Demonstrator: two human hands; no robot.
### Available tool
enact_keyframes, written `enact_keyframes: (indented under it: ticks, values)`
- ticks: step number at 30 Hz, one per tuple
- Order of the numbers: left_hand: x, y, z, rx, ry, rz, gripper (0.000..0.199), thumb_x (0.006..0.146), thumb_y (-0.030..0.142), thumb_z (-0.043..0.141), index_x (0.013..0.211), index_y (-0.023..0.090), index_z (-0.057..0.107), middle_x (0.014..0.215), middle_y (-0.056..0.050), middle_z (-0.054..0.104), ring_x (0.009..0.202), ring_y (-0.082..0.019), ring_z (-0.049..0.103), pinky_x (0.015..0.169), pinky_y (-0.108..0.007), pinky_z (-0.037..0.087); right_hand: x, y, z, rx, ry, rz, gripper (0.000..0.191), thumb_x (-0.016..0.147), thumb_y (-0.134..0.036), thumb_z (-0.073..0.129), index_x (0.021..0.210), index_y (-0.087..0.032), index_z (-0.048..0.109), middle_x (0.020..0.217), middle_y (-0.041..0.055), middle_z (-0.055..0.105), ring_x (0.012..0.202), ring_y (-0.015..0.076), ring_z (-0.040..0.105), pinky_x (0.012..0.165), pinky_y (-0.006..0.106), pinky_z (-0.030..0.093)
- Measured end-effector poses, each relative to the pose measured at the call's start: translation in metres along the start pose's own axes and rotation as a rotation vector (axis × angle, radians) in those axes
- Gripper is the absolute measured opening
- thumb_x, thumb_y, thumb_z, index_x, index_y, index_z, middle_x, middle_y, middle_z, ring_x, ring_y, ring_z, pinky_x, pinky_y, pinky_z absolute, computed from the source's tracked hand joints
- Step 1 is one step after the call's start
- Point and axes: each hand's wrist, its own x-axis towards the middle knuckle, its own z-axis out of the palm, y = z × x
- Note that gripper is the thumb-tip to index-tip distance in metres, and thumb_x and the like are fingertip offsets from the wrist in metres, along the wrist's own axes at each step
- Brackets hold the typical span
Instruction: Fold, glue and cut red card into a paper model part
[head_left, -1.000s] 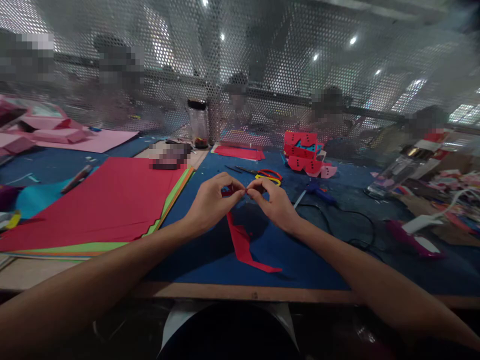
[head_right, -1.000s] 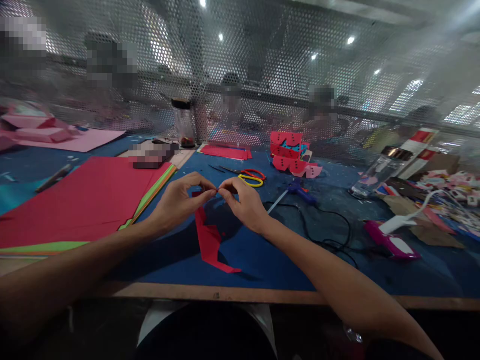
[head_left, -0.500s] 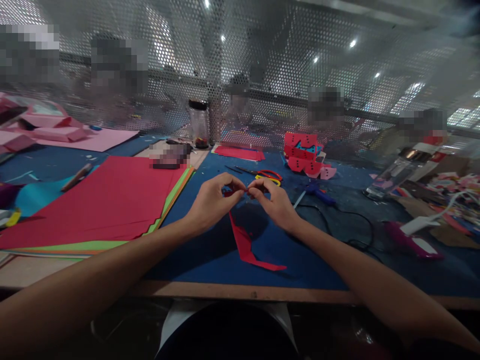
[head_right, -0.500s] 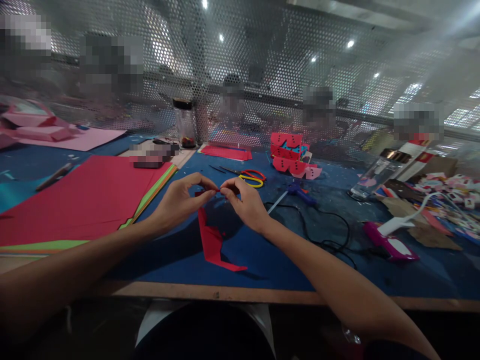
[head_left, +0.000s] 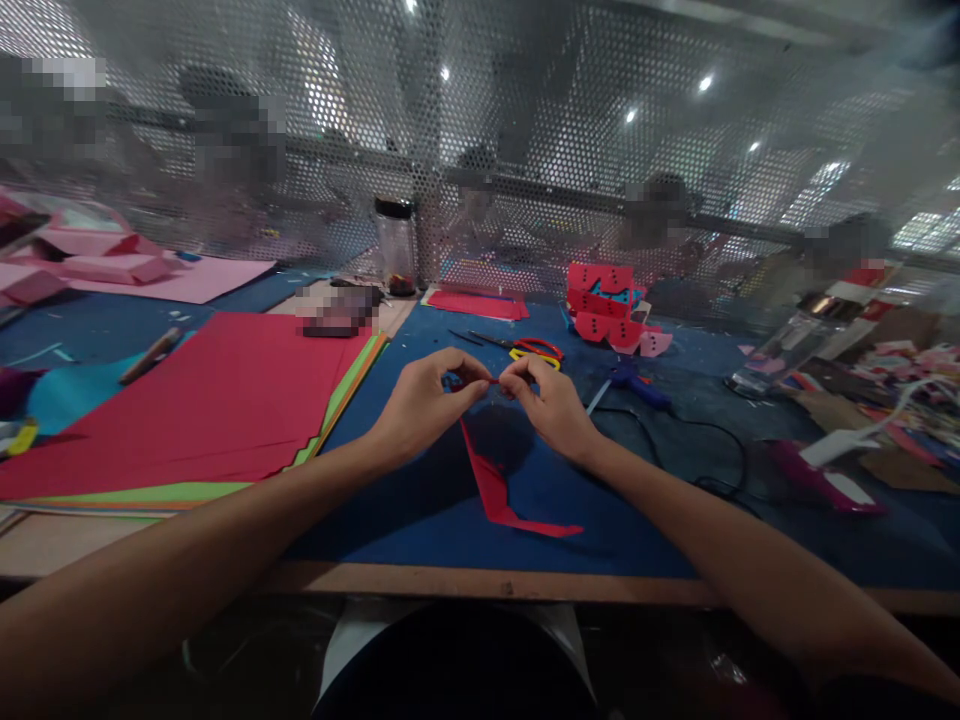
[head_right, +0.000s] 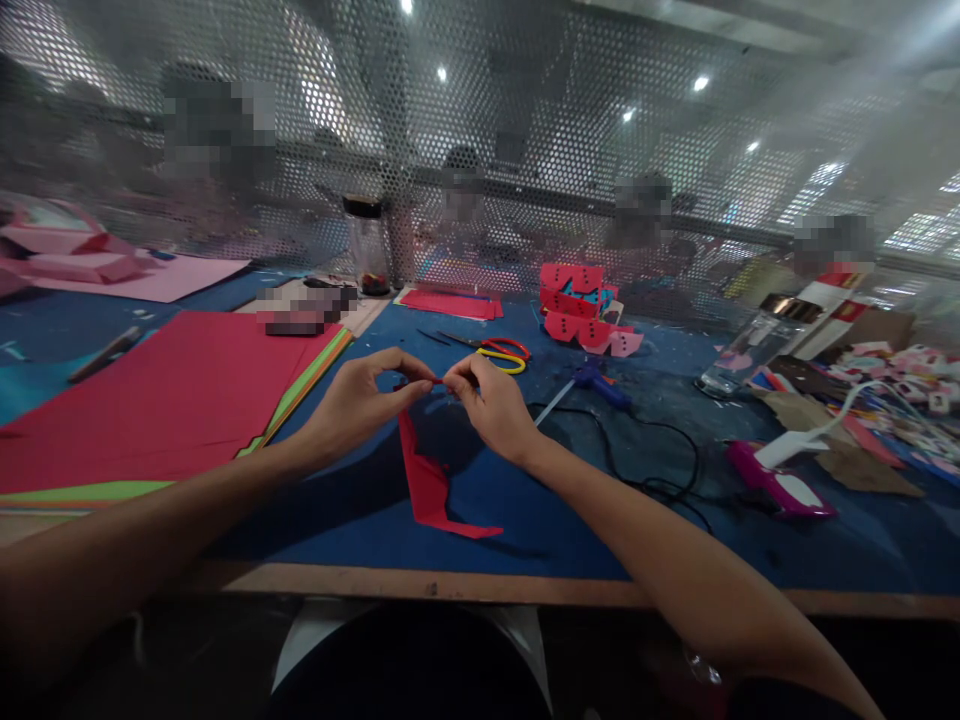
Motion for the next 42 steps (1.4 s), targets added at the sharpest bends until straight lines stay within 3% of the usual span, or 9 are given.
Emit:
enact_keyframes:
  ticks: [6, 16, 34, 39, 42]
  values:
    - [0.001, -0.001, 0.000, 0.020, 0.004, -0.013, 0.010, 0.086, 0.025, 0.069, 0.092, 0.020, 0.075, 0.088, -0.001, 0.073, 0.084, -0.018, 0.066, 0.075, -0.030, 0.046, 0.000, 0.005, 0.000, 0.048, 0.012, 0.025, 0.020, 0.102, -0.037, 0.058, 0.091, -0.021, 0.062, 0.082, 0.0005, 0.069, 0.077, 0.0154, 0.064, 0.076, 0.028, 0.049]
    - [0.002, -0.004, 0.000, 0.042, 0.025, -0.006, 0.009, 0.086, 0.025, 0.068, 0.087, 0.020, 0.075, 0.086, -0.001, 0.074, 0.082, -0.018, 0.066, 0.075, -0.031, 0.047, 0.002, 0.007, 0.002, 0.330, -0.016, 0.119, 0.031, 0.103, -0.048, 0.055, 0.100, -0.020, 0.068, 0.095, 0.0032, 0.073, 0.086, 0.0164, 0.071, 0.084, 0.031, 0.055]
    - [0.000, 0.001, 0.000, 0.024, -0.026, -0.049, 0.011, 0.085, 0.028, 0.068, 0.088, 0.020, 0.076, 0.085, -0.001, 0.076, 0.084, -0.020, 0.069, 0.078, -0.032, 0.048, 0.002, 0.009, 0.001, 0.092, 0.003, 0.075, 0.037, 0.099, -0.053, 0.061, 0.088, -0.019, 0.065, 0.077, 0.0011, 0.069, 0.073, 0.0158, 0.065, 0.073, 0.029, 0.048]
    - [0.001, -0.001, -0.001, 0.023, -0.027, -0.054, 0.010, 0.085, 0.027, 0.068, 0.086, 0.020, 0.075, 0.082, -0.001, 0.075, 0.081, -0.019, 0.067, 0.074, -0.031, 0.047, 0.005, 0.012, 0.000, 0.147, -0.058, 0.091, 0.034, 0.099, -0.052, 0.061, 0.090, -0.020, 0.068, 0.083, 0.0017, 0.073, 0.080, 0.0170, 0.069, 0.079, 0.030, 0.052]
    - [0.003, -0.003, -0.002, 0.021, -0.012, -0.057, 0.011, 0.085, 0.027, 0.067, 0.088, 0.020, 0.075, 0.082, -0.001, 0.074, 0.079, -0.018, 0.066, 0.073, -0.031, 0.047, 0.008, 0.013, -0.004, 0.201, -0.030, 0.095, 0.030, 0.100, -0.048, 0.060, 0.100, -0.020, 0.070, 0.094, 0.0032, 0.075, 0.088, 0.0175, 0.071, 0.086, 0.031, 0.053]
